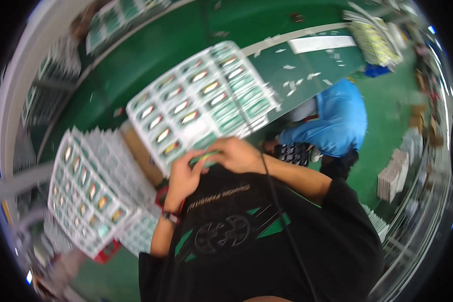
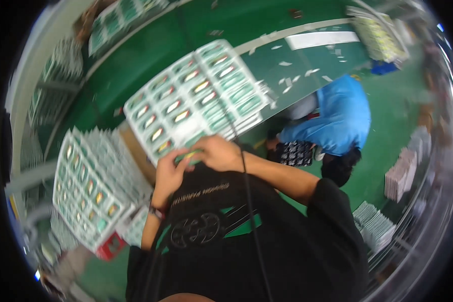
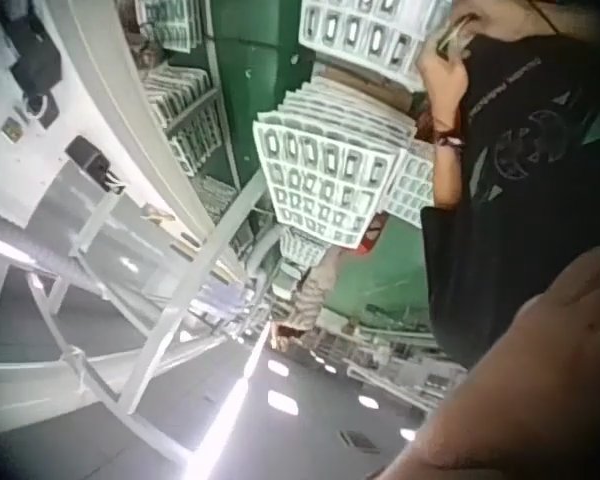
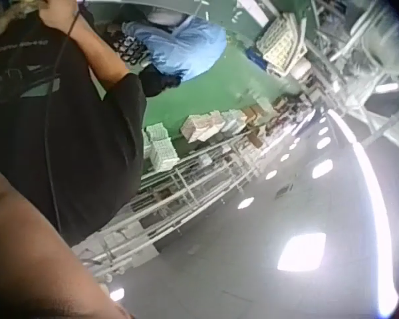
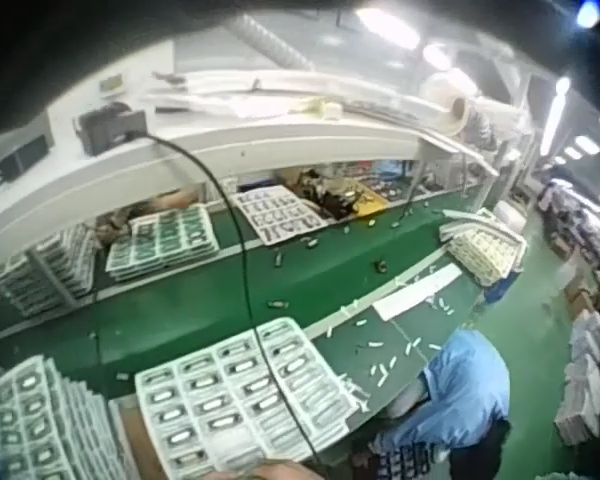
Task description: The person assembles electronic components by hand, placing batteries into green plastic cases and then attaching black back covers to them.
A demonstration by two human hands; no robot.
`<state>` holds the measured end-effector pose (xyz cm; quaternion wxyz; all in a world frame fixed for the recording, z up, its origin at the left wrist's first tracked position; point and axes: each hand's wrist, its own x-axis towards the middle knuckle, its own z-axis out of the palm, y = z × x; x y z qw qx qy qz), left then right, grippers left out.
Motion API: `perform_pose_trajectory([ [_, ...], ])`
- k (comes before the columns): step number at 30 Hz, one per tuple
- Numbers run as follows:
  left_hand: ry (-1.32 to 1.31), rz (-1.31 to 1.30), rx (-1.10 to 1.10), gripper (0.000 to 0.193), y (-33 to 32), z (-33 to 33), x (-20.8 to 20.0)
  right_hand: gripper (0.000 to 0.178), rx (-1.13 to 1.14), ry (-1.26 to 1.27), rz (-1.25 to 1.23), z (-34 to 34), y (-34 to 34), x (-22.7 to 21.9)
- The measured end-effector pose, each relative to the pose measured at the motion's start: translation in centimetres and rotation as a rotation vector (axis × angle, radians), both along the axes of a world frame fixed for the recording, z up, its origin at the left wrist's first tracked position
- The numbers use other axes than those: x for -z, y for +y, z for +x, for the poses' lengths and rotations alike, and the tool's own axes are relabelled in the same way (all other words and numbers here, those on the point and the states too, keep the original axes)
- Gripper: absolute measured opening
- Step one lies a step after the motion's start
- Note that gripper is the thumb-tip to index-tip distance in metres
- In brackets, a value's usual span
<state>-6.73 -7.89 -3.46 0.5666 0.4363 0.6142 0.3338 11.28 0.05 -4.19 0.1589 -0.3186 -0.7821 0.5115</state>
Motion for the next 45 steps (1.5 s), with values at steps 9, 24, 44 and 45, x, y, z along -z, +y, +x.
perform_pose_trajectory([
  [9, 0.071, -0.039, -0.142, 0.026, -0.9, -0.8, 2.7, 0.02, 0.157, -0.017, -0.166, -1.9, -0.5, 2.8],
  [24, 0.202, -0.187, -0.62, 0.02, -4.9, -4.7, 2.9, 0.021, 0.026, -0.102, 0.694, -8.6, 5.8, 7.4],
  [44, 0.13, 0.045, -0.57, 0.023, -9.2, -7.0, -0.8, 0.027, -0.097, 0.068, 0.089, -41.3, 12.0, 12.4],
  [45, 0.169, 0.08, -0.567, 0.025, -8.5, -7.5, -0.8, 0.018, -0.032, 0.334, -0.265, -38.5, 11.4, 11.2],
])
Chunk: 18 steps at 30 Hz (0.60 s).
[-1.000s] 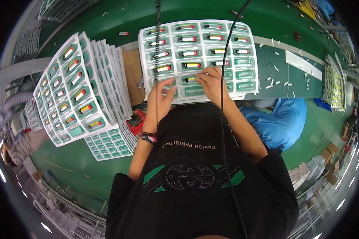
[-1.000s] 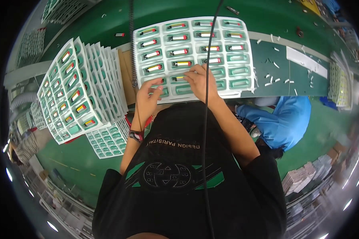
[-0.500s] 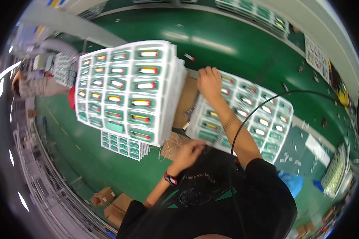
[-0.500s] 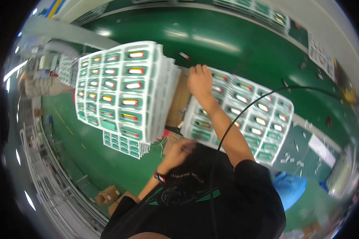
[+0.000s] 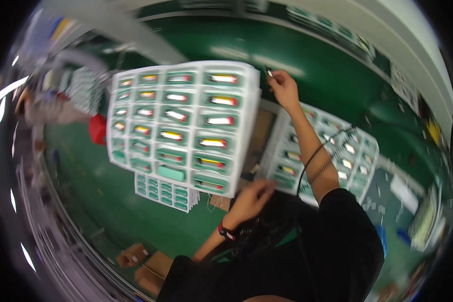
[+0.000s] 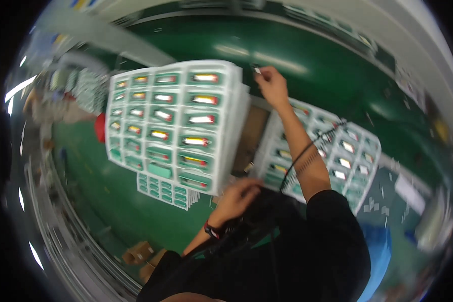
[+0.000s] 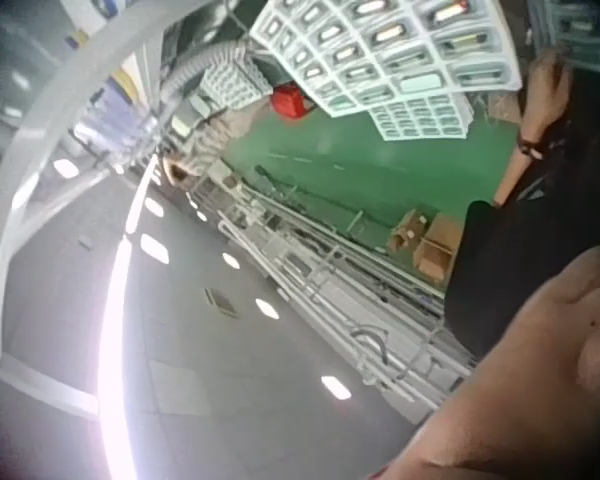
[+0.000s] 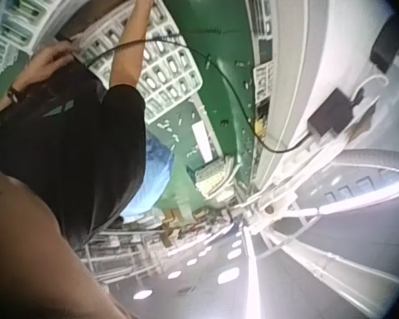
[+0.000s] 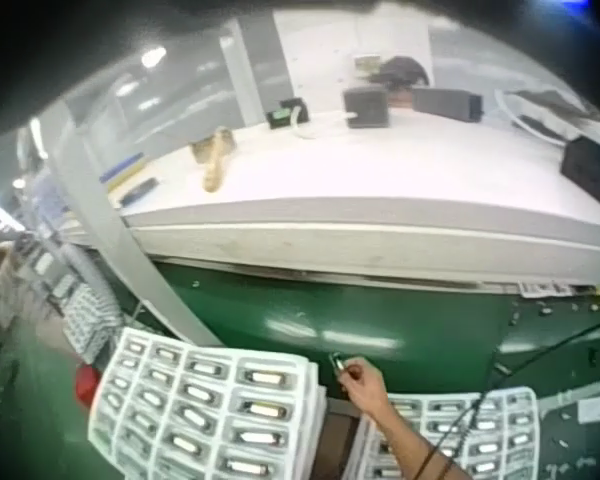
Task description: The person assembles electronic components by hand, placing batteries into green plastic cases and then attaching black back covers to them.
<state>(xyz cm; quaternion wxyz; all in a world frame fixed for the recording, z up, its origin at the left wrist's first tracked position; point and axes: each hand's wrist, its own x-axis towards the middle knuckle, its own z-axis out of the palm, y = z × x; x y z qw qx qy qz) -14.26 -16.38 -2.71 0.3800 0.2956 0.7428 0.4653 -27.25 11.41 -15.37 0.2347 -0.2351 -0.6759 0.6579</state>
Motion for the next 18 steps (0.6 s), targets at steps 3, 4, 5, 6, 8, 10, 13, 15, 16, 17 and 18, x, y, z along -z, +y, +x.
perform_pose_trajectory([
  [3, -0.23, 0.188, -0.264, 0.028, 2.4, -1.0, 0.6, 0.019, 0.028, -0.043, -0.185, 10.6, -4.0, -8.8],
  [4, -0.347, 0.247, -0.289, 0.031, 3.6, -2.0, 0.5, 0.02, 0.03, -0.049, -0.262, 14.0, -4.9, -10.4],
  [5, -0.373, 0.381, -0.283, 0.036, 4.8, -2.5, 0.8, 0.021, 0.029, -0.046, -0.336, 16.8, -5.8, -11.7],
  [6, -0.484, 0.442, -0.293, 0.04, 6.3, -2.8, -0.1, 0.023, 0.073, -0.021, -0.337, 19.2, -6.6, -12.5],
  [8, -0.449, 0.468, -0.069, 0.043, 7.8, -3.0, -1.1, 0.025, 0.115, -0.005, -0.31, 23.6, -8.1, -14.4],
  [10, -0.349, 0.495, 0.084, 0.034, 8.7, -2.0, -2.4, 0.022, 0.163, -0.034, -0.204, 26.3, -9.1, -16.0],
  [13, -0.209, 0.507, 0.223, 0.028, 9.4, 0.0, -3.0, 0.021, 0.243, -0.09, -0.147, 29.7, -10.1, -17.3],
  [15, -0.101, 0.533, 0.297, 0.025, 9.8, 0.9, -3.4, 0.021, 0.292, -0.101, -0.087, 31.2, -10.7, -17.4],
  [16, -0.067, 0.537, 0.327, 0.024, 10.0, 1.3, -3.7, 0.021, 0.307, -0.076, -0.058, 31.8, -10.9, -17.5],
  [17, -0.031, 0.541, 0.353, 0.023, 10.1, 1.6, -4.1, 0.022, 0.317, -0.051, -0.028, 32.3, -11.0, -17.6],
  [18, -0.013, 0.51, 0.377, 0.024, 10.0, 1.8, -4.7, 0.023, 0.318, -0.074, -0.019, 32.9, -11.2, -17.7],
])
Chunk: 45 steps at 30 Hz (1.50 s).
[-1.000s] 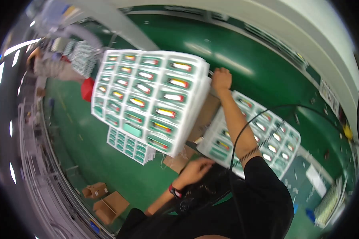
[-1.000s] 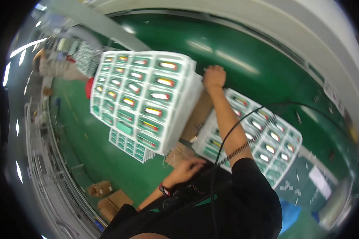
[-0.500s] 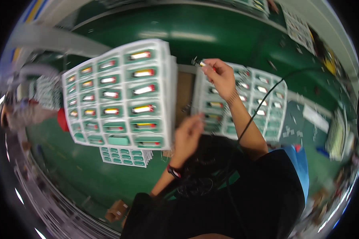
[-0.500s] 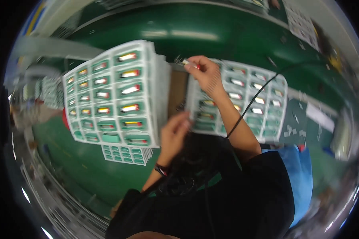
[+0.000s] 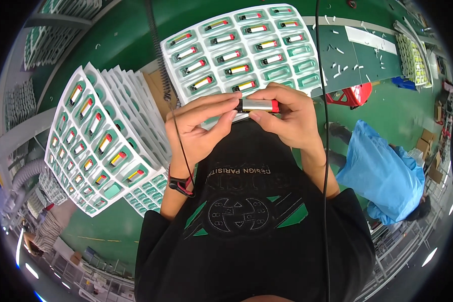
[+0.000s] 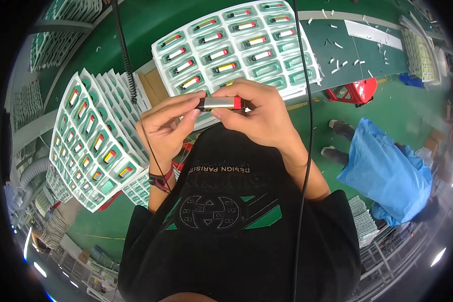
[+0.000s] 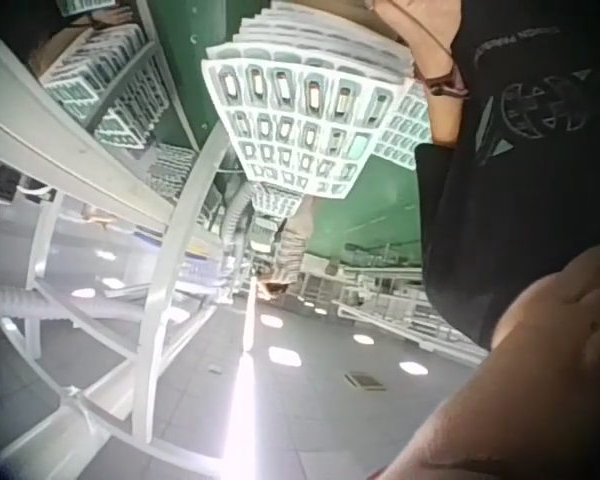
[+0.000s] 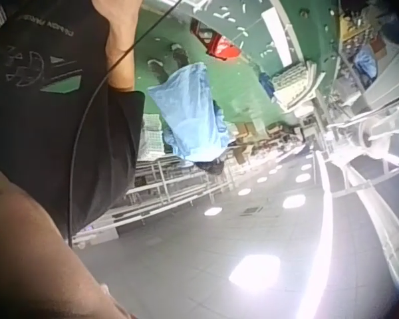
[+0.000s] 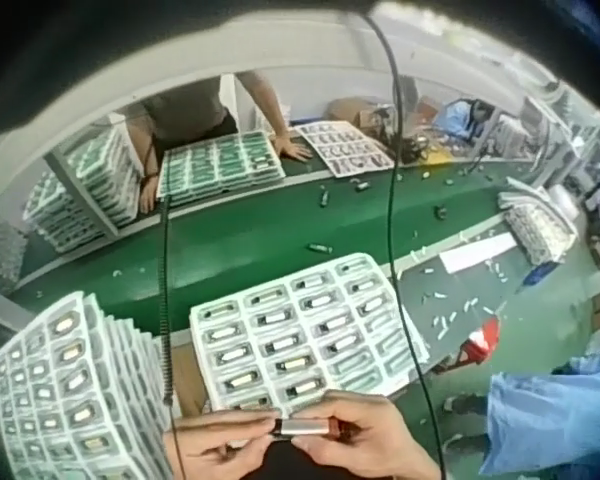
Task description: The person assembles electronic components by hand, placing batteries into green plastic cases and then attaching black back covers to them.
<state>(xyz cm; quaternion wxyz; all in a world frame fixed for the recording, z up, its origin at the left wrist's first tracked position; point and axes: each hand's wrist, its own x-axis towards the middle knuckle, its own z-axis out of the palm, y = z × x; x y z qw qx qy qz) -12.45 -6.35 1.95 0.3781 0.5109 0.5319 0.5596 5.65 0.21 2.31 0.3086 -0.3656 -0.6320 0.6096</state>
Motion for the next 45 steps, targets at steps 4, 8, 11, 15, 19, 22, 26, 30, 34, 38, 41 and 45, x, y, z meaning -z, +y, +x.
perform_pose_trajectory([
  [4, -0.043, -0.044, 0.105, 0.021, -0.5, 0.0, -0.4, 0.022, -0.089, 0.011, -0.003, 1.4, 0.0, 0.1],
  [8, -0.227, -0.186, 0.063, 0.02, -0.8, 0.4, -0.4, 0.026, -0.113, 0.172, -0.203, 2.2, -0.6, 0.5],
  [11, -0.246, -0.194, 0.047, 0.018, -1.5, 0.3, 0.4, 0.031, -0.128, 0.297, -0.403, 3.2, -1.3, 1.3],
  [15, -0.41, -0.31, 0.179, 0.018, -1.8, 0.3, 0.9, 0.031, -0.137, 0.403, -0.468, 4.0, -2.2, 2.6],
  [19, -0.397, -0.344, 0.329, 0.024, -1.4, 0.7, 1.7, 0.028, -0.155, 0.427, -0.677, 5.2, -2.4, 3.5],
  [22, -0.165, -0.415, 0.316, 0.035, -1.0, 2.1, 1.9, 0.027, -0.137, 0.469, -0.79, 6.1, -2.8, 4.2],
  [26, -0.188, -0.401, 0.398, 0.033, 0.7, 4.6, 2.6, 0.023, -0.006, 0.298, -0.521, 8.0, -2.9, 4.6],
  [30, -0.053, -0.492, 0.287, 0.024, 4.9, 6.4, 7.0, 0.02, 0.205, 0.296, -0.463, 11.0, -0.9, 4.6],
  [34, 0.803, -0.149, 0.129, 0.024, 9.5, 10.6, 11.8, 0.024, 0.272, 0.32, -0.523, 14.2, 0.8, 4.3],
  [38, 1.151, -0.12, 0.212, 0.033, 11.4, 12.8, 14.6, 0.023, 0.291, 0.341, -0.423, 15.7, 2.1, 4.7],
  [41, 1.143, -0.069, 0.168, 0.026, 11.5, 13.5, 13.0, 0.023, 0.352, 0.334, -0.362, 15.8, 3.2, 4.5],
  [45, 0.031, -0.357, 0.098, 0.03, 9.0, 12.5, 7.4, 0.025, 0.411, 0.257, -0.377, 15.2, 4.9, 2.7],
])
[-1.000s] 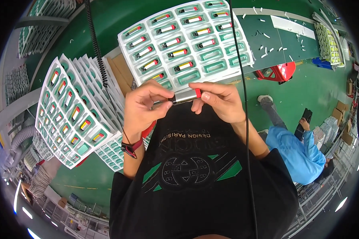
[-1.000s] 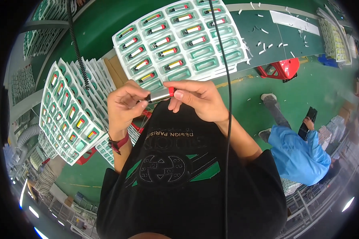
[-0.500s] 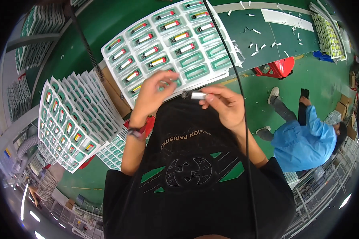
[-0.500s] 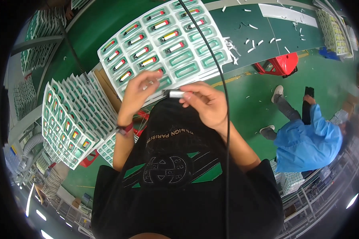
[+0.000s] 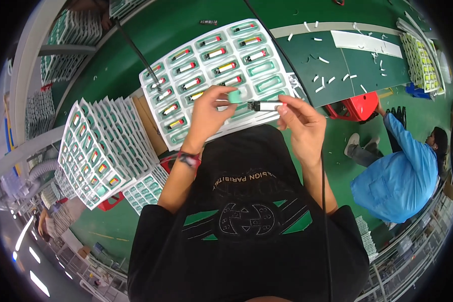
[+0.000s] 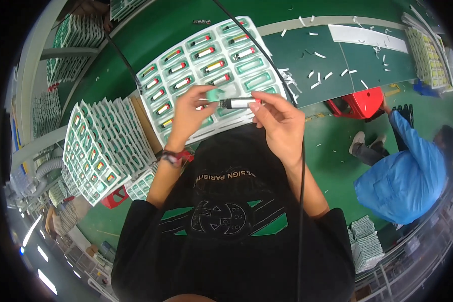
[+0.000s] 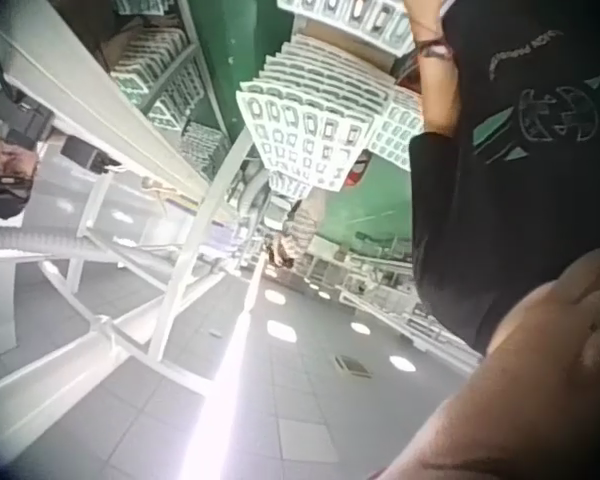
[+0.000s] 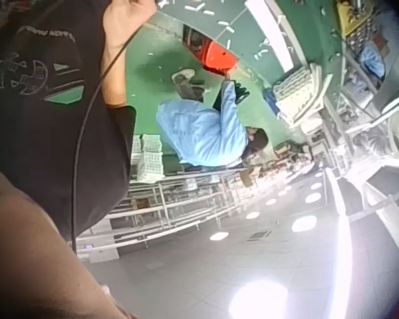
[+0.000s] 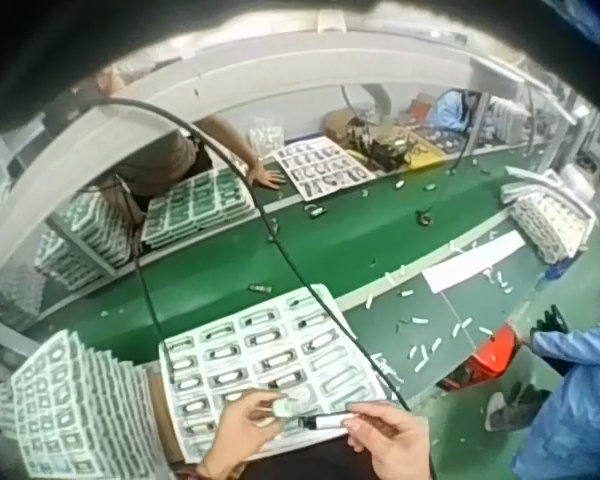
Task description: The person assembles electronic components by hand, placing batteries into green plastic cases and then attaching black back covers to them.
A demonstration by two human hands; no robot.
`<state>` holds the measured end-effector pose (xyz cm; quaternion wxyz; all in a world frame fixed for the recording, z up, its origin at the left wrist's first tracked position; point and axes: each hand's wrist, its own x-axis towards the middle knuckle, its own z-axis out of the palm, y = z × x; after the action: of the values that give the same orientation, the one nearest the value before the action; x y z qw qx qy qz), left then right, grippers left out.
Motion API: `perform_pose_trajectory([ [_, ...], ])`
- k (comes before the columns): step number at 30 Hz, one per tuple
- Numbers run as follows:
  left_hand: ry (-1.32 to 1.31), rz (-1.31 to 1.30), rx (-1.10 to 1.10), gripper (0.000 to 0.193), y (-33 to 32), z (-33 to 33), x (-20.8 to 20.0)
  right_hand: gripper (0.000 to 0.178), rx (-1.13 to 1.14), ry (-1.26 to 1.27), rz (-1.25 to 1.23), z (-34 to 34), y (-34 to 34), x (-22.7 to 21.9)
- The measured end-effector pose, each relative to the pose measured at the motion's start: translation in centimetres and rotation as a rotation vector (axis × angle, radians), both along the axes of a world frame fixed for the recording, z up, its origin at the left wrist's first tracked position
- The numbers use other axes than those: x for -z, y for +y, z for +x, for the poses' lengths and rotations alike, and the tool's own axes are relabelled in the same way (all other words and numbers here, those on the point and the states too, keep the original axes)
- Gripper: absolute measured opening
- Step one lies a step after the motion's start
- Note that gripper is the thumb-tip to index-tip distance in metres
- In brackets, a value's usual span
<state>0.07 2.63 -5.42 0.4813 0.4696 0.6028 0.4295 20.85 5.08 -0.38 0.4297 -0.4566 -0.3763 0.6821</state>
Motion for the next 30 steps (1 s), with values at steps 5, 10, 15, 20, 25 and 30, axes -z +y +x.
perform_pose_trajectory([
  [5, -0.451, 0.138, -0.149, 0.037, -3.5, -1.1, -4.2, 0.023, -0.096, -0.188, 0.336, -2.8, 0.6, -2.5],
  [10, -0.577, 0.181, -0.181, 0.037, -5.4, -1.0, -5.4, 0.023, -0.305, -0.293, 0.489, -5.3, 0.3, -3.3],
  [15, -0.574, 0.219, -0.205, 0.038, -6.5, -1.5, -5.1, 0.022, -0.365, -0.414, 0.424, -6.5, -0.9, -3.8],
  [20, -0.544, 0.268, -0.227, 0.037, -7.1, -1.8, -4.7, 0.026, -0.312, -0.49, 0.512, -7.5, -1.9, -2.9],
  [25, -0.502, 0.364, -0.333, 0.037, -7.3, -1.4, -5.1, 0.034, -0.168, -0.599, 0.588, -10.0, -2.7, -4.3],
  [30, -0.443, 0.486, -0.308, 0.034, -7.8, -2.3, -4.4, 0.036, -0.181, -0.468, 0.411, -11.0, -2.6, -3.9],
])
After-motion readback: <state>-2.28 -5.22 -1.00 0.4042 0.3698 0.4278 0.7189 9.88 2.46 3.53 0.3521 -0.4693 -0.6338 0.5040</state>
